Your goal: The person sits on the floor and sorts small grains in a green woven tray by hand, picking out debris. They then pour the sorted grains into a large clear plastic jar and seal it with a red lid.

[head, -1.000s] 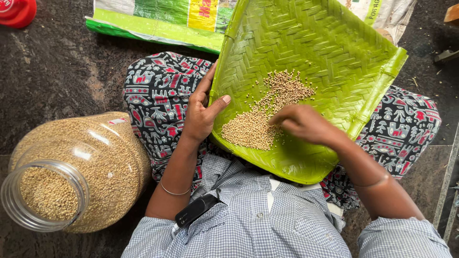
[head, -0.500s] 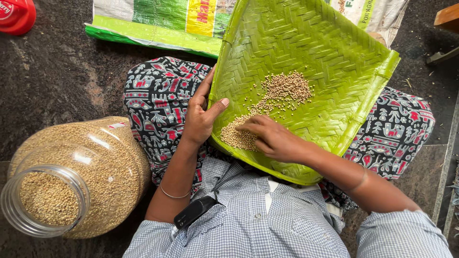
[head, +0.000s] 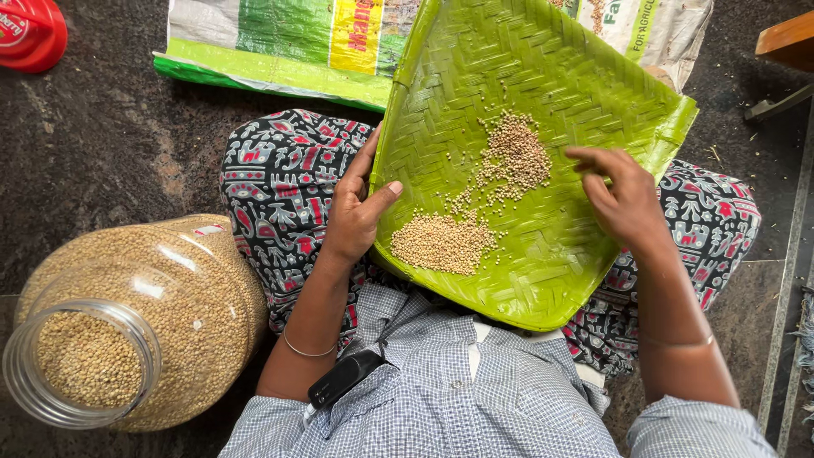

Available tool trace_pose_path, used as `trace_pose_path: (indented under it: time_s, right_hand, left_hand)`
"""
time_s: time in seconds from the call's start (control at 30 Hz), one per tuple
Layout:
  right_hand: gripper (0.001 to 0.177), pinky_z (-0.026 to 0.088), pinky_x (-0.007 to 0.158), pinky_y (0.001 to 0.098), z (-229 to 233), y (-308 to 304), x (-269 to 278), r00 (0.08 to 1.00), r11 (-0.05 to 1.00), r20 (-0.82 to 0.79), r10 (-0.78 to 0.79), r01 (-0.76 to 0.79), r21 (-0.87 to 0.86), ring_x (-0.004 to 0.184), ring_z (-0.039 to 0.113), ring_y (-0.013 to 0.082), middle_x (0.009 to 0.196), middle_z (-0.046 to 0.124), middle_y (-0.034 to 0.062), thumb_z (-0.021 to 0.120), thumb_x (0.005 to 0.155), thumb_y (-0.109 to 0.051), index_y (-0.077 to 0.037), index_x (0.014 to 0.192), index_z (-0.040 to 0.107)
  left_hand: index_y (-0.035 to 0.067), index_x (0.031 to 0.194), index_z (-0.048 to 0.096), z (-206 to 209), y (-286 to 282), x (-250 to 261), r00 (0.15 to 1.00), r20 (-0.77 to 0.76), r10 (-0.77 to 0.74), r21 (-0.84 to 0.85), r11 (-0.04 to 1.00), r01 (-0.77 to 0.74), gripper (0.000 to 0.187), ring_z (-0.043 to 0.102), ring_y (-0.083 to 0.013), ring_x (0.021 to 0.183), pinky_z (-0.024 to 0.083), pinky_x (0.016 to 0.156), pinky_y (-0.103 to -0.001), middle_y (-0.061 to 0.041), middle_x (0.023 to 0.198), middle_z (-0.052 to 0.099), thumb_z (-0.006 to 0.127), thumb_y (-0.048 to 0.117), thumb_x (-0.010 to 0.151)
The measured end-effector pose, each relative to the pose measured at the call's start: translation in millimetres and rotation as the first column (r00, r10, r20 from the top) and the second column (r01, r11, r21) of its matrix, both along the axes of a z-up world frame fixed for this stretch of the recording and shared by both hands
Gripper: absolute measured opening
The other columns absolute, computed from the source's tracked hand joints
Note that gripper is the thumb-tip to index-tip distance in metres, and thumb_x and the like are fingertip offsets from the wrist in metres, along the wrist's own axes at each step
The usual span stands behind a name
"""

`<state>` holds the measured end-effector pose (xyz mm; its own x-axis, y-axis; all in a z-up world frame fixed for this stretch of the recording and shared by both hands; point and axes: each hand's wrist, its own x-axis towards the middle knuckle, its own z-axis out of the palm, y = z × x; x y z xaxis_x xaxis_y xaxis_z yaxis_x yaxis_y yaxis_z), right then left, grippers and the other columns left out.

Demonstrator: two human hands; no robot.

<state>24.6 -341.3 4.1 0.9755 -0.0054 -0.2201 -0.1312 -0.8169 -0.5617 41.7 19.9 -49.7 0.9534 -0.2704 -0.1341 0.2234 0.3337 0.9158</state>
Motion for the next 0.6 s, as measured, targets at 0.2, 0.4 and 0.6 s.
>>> trace_pose_path:
  time_s: [0.2,0.4,0.6]
  right_hand:
    - [0.030,0.057,0.089,0.0289,4,-12,-51,0.945,0.955,0.170,-0.279,0.254,0.154,0.104,0.071,0.0159,0.117,0.071,0.0105,0.059,0.105,-0.004,-0.007,0.132,0.070]
    - [0.047,0.053,0.081,0.0219,-19,-28,-88,0.655,0.827,0.507,-0.560,0.408,0.387,0.101,0.051,0.0115,0.132,0.050,0.0103,0.060,0.105,0.007,-0.001,0.151,0.051]
    - [0.061,0.045,0.118,0.0434,-32,10,-109,0.775,0.109,-0.219,-0.593,0.346,0.932,0.141,0.051,0.0294,0.157,0.048,0.0130,0.033,0.111,-0.045,-0.007,0.158,0.038]
  left_hand:
    - [-0.004,0.163,0.025,-1,1,-1,1.000,0.013,0.001,-0.037,0.999,-0.001,0.079,0.045,-0.0224,0.147,0.034,0.123,-0.033,-0.018,0.162,0.043,0.053,-0.008,0.089]
    - [-0.004,0.162,0.031,5,7,-20,0.992,0.091,0.085,-0.052,0.995,-0.080,0.080,0.049,-0.0239,0.148,0.037,0.125,-0.035,-0.016,0.163,0.045,0.057,-0.007,0.086]
    - [0.003,0.163,0.031,11,3,-30,0.963,-0.057,0.263,-0.180,0.946,-0.269,0.079,0.059,-0.0224,0.126,0.048,0.110,-0.037,-0.014,0.148,0.054,0.062,-0.004,0.091]
